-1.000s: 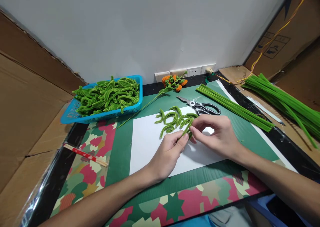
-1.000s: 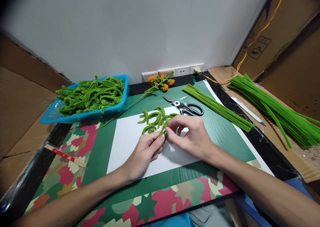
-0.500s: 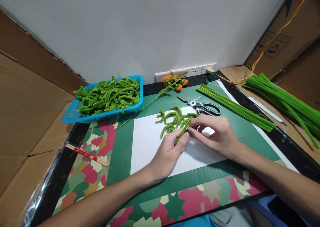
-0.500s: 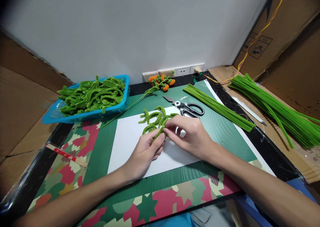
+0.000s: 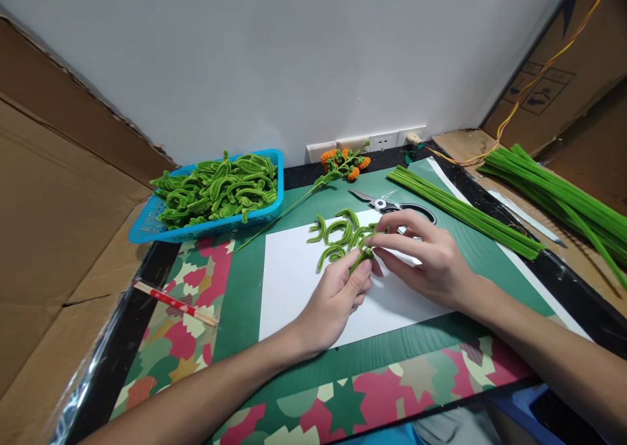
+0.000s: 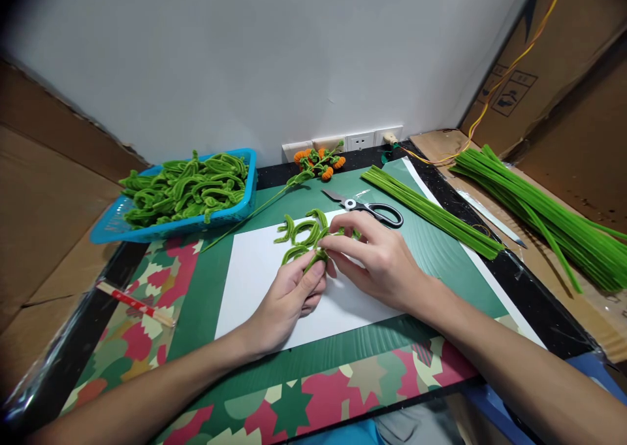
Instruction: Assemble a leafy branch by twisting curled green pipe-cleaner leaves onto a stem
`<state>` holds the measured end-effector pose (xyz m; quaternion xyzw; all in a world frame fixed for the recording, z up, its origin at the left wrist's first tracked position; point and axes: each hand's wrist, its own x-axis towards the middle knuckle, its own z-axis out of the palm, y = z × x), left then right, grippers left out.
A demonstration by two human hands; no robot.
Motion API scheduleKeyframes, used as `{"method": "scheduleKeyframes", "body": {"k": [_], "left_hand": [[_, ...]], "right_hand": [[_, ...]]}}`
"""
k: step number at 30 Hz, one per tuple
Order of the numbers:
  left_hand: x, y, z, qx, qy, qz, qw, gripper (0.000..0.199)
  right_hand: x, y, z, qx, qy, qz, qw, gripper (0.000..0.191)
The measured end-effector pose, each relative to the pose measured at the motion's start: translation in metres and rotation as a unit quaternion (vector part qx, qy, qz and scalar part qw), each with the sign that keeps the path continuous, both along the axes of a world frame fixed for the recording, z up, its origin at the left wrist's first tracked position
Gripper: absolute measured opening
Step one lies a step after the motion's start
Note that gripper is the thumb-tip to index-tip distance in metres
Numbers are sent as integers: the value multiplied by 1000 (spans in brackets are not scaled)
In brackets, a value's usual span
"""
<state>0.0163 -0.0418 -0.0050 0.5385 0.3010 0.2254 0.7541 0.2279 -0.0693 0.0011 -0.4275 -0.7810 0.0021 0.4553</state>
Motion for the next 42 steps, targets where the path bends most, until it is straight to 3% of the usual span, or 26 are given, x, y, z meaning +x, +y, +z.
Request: {"method": "scheduleKeyframes", "body": {"k": [13, 22, 29, 35, 42], "left_hand": [[-2, 3, 0, -33, -23, 16, 999, 37], [1, 2, 0, -43, -26, 49, 998, 37], [-3, 3, 1, -51, -24, 32, 998, 34], [-4, 3, 2, -54, -24, 26, 998, 26], [-2, 4, 2, -45, -26, 31, 998, 29]], "right_hand": [[4, 1, -5, -13, -73, 12, 997, 13], [-2, -3, -6, -43, -76, 22, 996, 20], [-1, -3, -5, -37, -93, 14, 995, 19], [-1, -2, -4, -1, -50, -18, 999, 15], [-1, 0, -2, -84, 66, 79, 991, 12]]}}
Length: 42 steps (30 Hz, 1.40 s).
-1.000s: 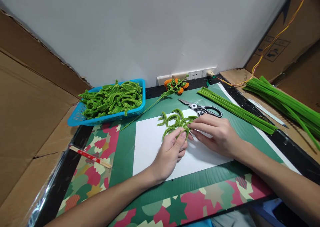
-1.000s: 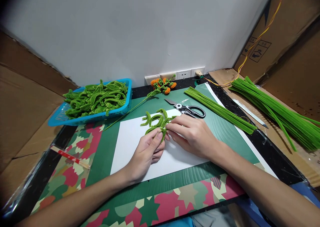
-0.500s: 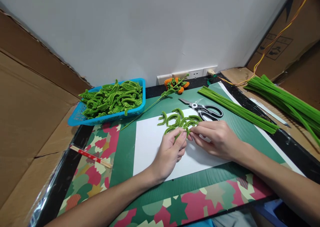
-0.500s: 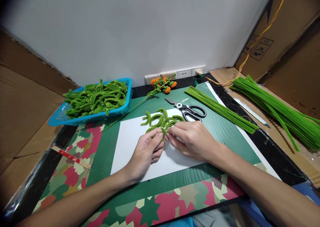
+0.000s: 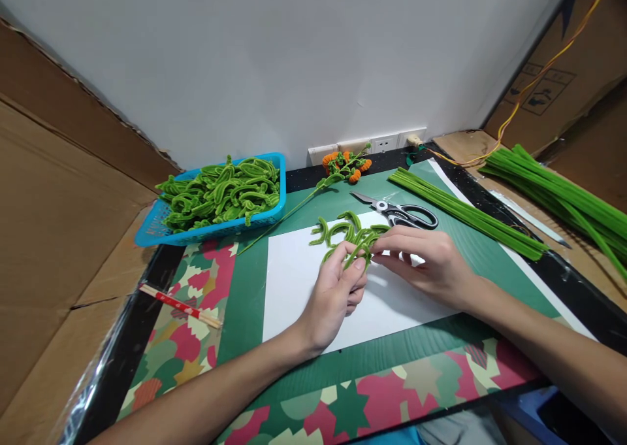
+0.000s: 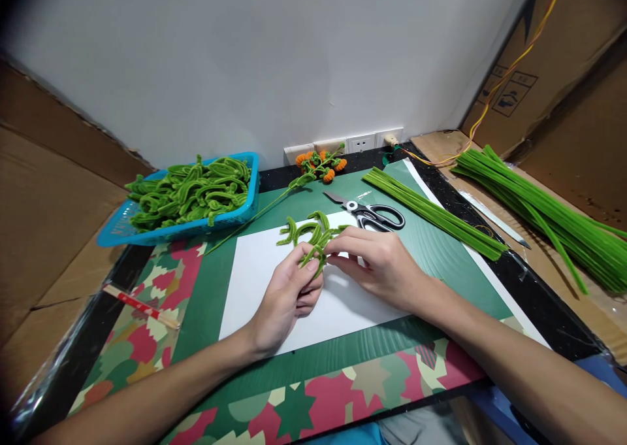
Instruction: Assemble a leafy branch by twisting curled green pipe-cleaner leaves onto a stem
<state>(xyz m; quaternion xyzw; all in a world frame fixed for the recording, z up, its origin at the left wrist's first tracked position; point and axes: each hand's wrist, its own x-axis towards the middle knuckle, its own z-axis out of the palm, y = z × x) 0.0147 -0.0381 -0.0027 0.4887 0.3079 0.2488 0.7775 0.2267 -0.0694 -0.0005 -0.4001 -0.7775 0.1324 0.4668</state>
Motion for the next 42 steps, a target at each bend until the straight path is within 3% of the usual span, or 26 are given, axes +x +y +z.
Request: {"method": "scheduleKeyframes", "body": {"k": [7, 14, 30, 42], "left_hand": [[0, 0, -1, 5, -2, -2, 1000, 34], [-2, 1, -4, 10, -2, -16, 1000, 34], [-2, 6, 4, -19, 5, -63, 998, 36], [0, 5, 0, 5, -14, -52, 999, 35]], "right_hand": [[2, 2, 3, -16, 28, 28, 999, 10], [5, 3, -3, 36, -8, 43, 998, 15], [9, 5, 4, 59, -44, 54, 996, 21], [7, 1, 3, 24, -49, 49, 997, 24]]}}
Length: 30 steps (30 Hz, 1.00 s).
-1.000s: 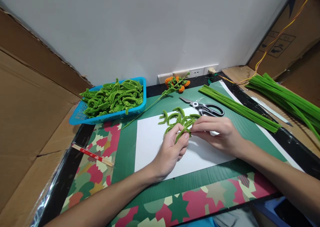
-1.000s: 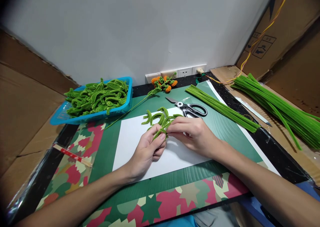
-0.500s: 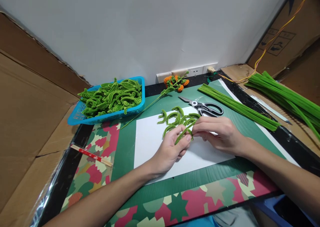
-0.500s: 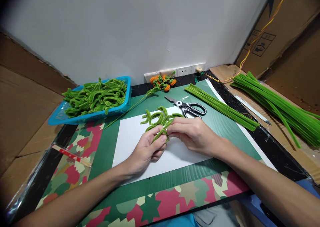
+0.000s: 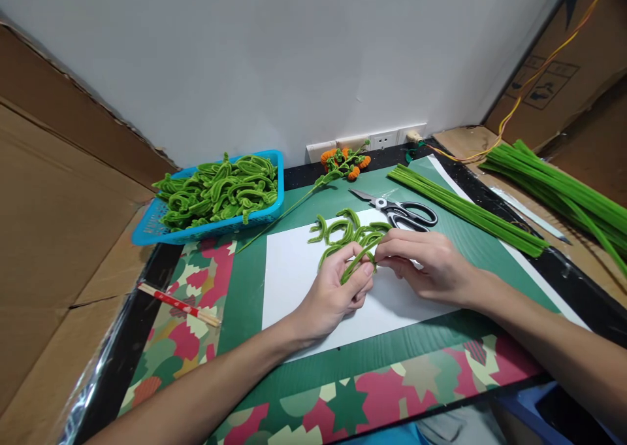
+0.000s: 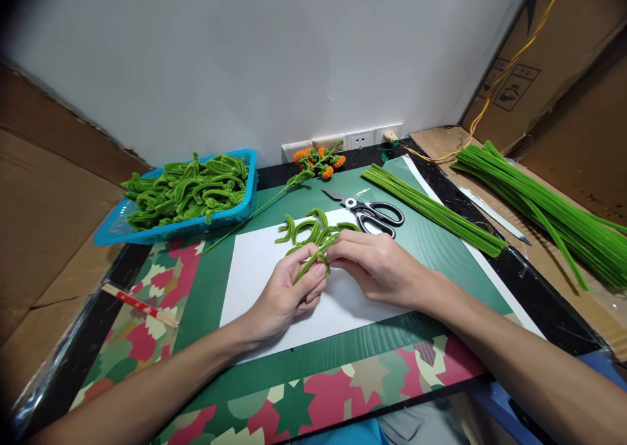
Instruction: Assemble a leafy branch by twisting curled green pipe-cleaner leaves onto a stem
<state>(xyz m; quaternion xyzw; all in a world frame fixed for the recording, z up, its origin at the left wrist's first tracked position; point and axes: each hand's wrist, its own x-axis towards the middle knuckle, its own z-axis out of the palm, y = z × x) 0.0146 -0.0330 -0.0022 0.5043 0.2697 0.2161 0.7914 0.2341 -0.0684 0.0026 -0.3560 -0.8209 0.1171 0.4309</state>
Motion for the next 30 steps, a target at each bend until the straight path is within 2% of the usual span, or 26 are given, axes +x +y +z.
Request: {"method": "scheduleKeyframes", "body": {"k": [9, 17, 22, 26, 30], "left_hand": [[2, 0, 3, 2, 7, 6, 1000, 38], [1, 1, 1, -8, 1, -10, 1000, 36], [2, 0, -1, -6, 6, 2, 1000, 37], [2, -1, -2, 5, -1, 11, 1000, 35], [2, -3, 0, 11, 12, 13, 1000, 32]], "right_hand": [[-2, -1, -2, -12, 8, 13, 1000, 22], [-4, -1, -8, 2, -29, -17, 999, 18], [1, 0, -3, 61, -83, -56, 993, 15], [3, 1, 0, 90, -94, -101, 986, 24], [4, 3, -1, 108, -118, -141, 977, 22]]}}
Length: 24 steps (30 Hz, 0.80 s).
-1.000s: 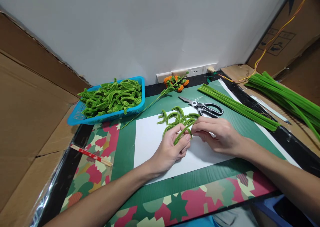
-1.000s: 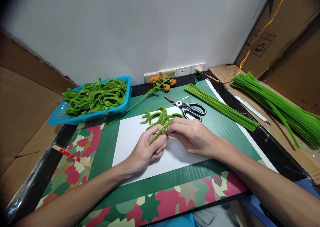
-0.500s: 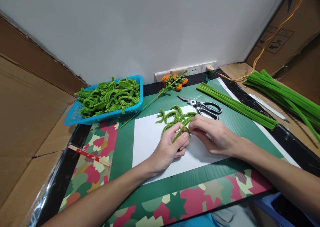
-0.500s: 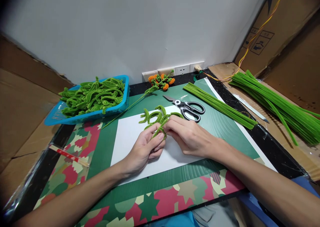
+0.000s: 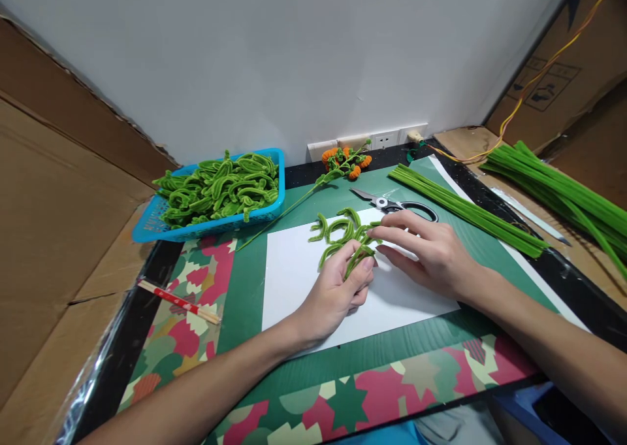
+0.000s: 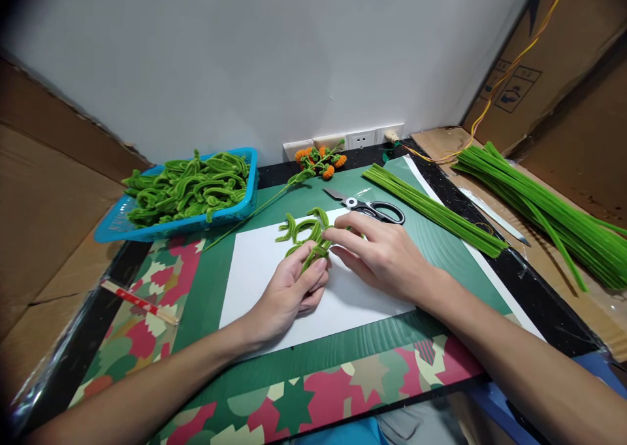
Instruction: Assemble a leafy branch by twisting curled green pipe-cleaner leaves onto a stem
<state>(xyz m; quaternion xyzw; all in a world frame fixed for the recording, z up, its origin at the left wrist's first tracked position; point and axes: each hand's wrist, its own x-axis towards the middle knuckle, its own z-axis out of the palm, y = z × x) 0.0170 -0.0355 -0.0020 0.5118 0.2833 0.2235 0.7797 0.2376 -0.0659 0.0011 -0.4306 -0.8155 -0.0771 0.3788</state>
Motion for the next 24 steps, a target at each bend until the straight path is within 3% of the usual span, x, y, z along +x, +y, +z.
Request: {"method": "scheduleKeyframes", "body": {"k": [4, 14, 19, 24], "left_hand": [[-1, -1, 0, 7, 2, 13, 1000, 32], [-1, -4, 0, 20, -3, 41, 999, 31], [-2, -1, -1, -15, -15, 22, 1000, 30], [-3, 1, -1, -25, -23, 0, 999, 30]], "right_hand": [[1, 1, -1, 7, -11, 5, 1000, 19], [-7, -5, -4, -56, 10, 32, 998, 13], [-8, -4, 0, -93, 116, 85, 985, 14], [-6, -1, 5, -192, 218, 143, 946, 9]]}}
